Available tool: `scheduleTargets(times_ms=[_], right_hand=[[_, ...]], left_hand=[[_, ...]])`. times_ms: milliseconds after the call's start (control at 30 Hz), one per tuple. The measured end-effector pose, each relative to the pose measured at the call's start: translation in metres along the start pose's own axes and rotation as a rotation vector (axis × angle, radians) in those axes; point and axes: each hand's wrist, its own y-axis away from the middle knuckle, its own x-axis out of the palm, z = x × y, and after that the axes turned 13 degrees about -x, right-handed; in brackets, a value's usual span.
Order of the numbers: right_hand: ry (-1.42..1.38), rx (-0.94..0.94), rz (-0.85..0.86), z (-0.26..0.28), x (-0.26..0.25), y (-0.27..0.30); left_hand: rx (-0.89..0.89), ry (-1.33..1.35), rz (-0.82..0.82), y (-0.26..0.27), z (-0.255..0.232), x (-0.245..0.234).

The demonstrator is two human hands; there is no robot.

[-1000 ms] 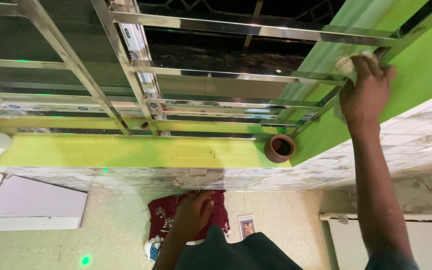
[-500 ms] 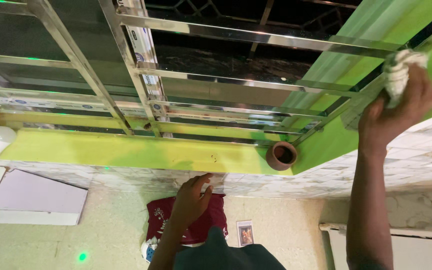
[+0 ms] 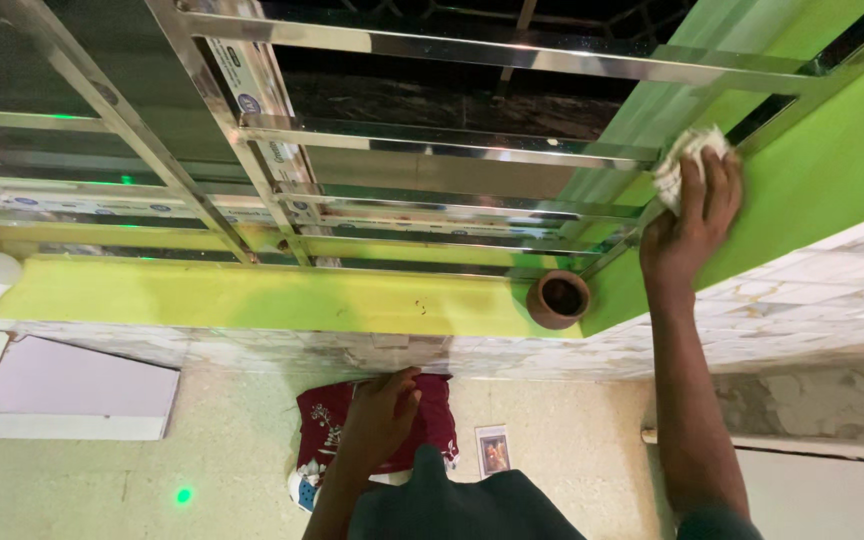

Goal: The person wipes the horizontal and vertical bars of a metal window grill using a cloth, moving between different sections of the frame.

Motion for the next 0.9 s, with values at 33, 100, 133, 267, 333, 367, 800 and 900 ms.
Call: scheduleTargets(times_ms=[33,100,133,267,333,367,800,900], right_hand=[[-0.043,0.012,-0.09,0.002,0.008,0.007],[0.007,-0.017,0.012,0.018,0.012,0.033],[0.058,-0.047,0.122,0.022,0.013,0.04],[0.285,-0.104,0.224,-0.002,0.022,0.031],[0.558,-0.135,0.365,0.007,0.042,0.03],[0.553,-0.136,0.371,0.012,0.047,0.031],[-0.344,0.087,0.201,0.053,-0.009,0.025],[-0.1,-0.041,0.282,0.045,-0.008,0.036]], left_hand=[[0.004,-0.003,-0.006,-0.003,-0.001,-0.003],[-0.119,0.038,0.051,-0.002,-0.003,-0.009],[-0.123,0.037,0.047,-0.006,-0.004,-0.013],[-0.007,-0.035,-0.049,-0.027,0.0,-0.035],[0.104,-0.072,-0.14,-0.041,-0.004,-0.037],[0.11,-0.068,-0.142,-0.043,-0.004,-0.038],[0.219,0.071,0.032,-0.013,-0.027,0.034],[0.181,0.077,0.087,-0.003,-0.021,0.039]])
